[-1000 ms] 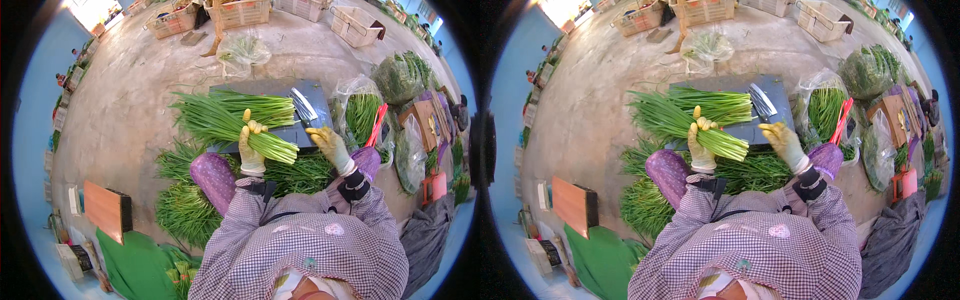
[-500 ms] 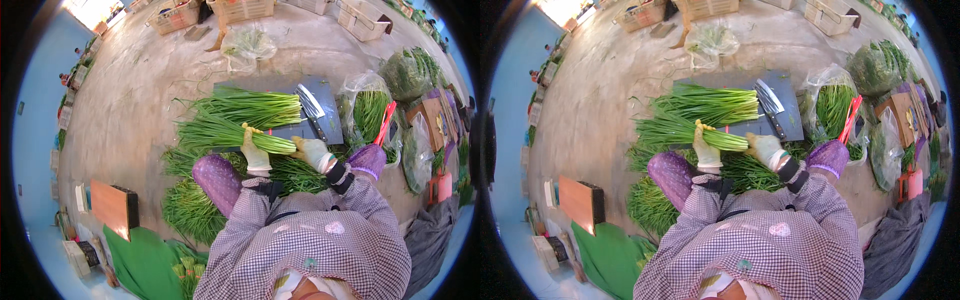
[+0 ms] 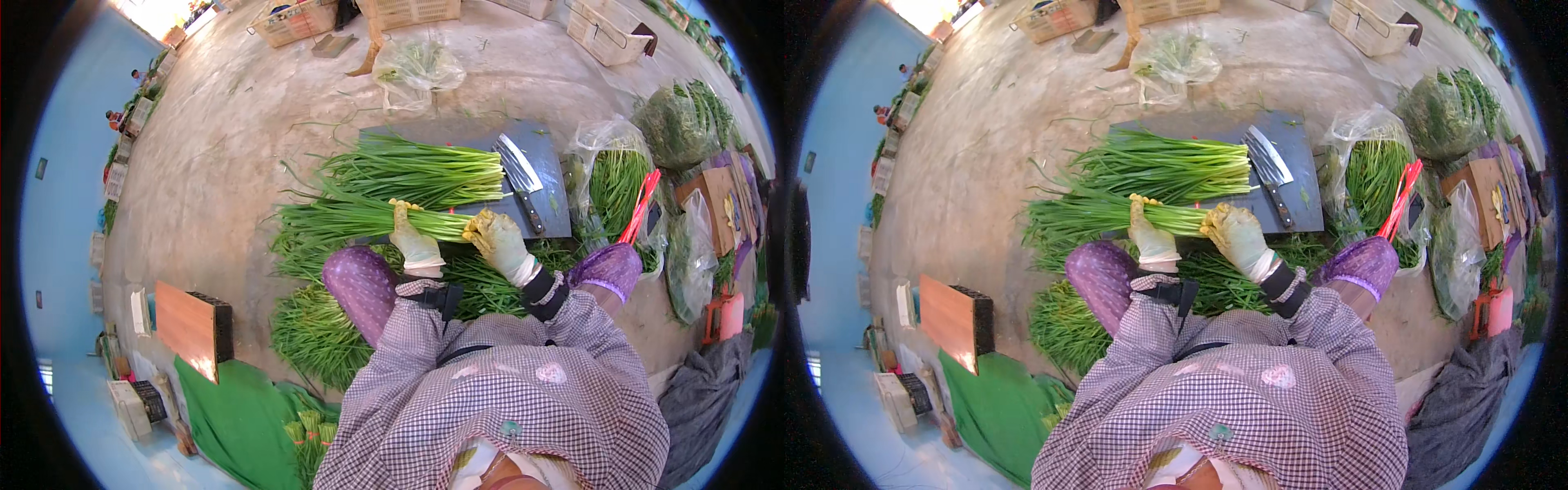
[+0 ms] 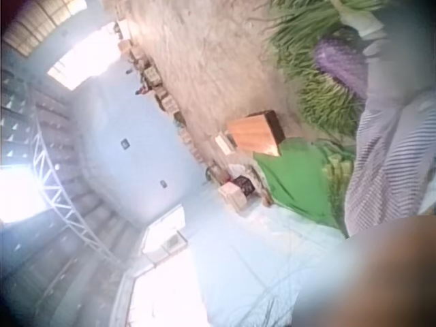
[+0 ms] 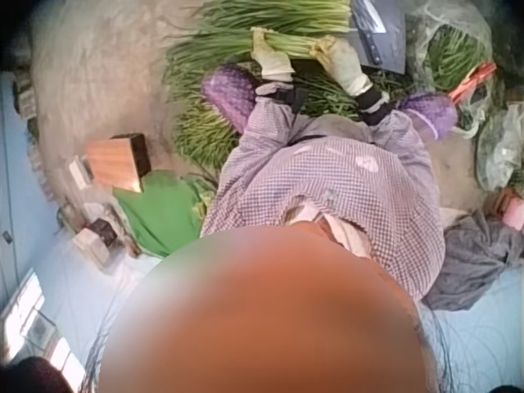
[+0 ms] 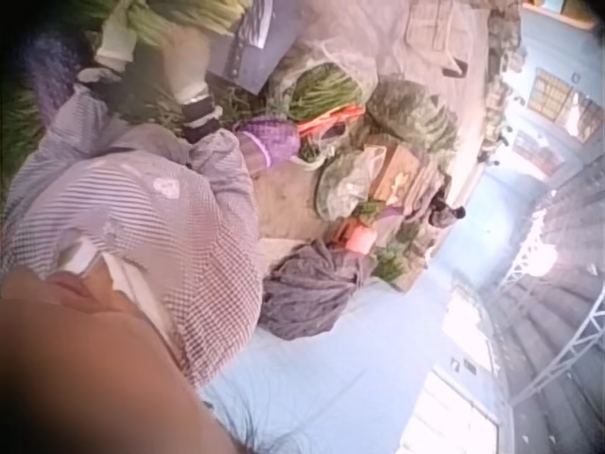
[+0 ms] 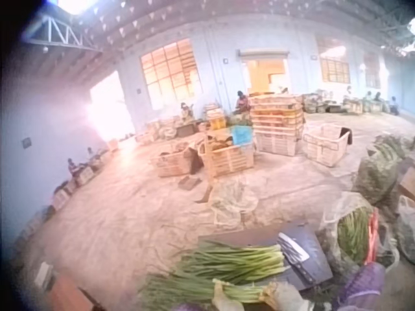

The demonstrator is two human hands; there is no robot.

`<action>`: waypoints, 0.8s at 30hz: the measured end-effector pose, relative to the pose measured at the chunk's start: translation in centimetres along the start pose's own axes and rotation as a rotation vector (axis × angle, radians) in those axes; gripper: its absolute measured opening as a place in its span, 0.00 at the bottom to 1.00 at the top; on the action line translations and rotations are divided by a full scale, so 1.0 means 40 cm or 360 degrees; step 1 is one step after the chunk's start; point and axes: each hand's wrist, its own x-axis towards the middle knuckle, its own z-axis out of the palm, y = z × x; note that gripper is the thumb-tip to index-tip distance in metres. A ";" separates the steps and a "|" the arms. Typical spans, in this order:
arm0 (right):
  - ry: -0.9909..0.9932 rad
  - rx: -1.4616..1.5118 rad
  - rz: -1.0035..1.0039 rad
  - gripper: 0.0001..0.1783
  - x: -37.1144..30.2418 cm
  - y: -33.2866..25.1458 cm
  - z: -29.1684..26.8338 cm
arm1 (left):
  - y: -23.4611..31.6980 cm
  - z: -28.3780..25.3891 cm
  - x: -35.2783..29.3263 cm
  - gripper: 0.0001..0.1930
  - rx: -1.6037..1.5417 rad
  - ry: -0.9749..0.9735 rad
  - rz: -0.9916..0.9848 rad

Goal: The person trims the root ends of green onions with a knife on a board, removes loose leaves by hand, gathers them into a bunch, ties the bundle with a rubber band, and places it onto a pile.

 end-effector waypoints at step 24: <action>-0.0744 -0.0103 0.0150 0.40 0.115 0.147 0.007 | -0.079 0.152 -0.029 0.19 -0.0277 -0.0355 -0.0160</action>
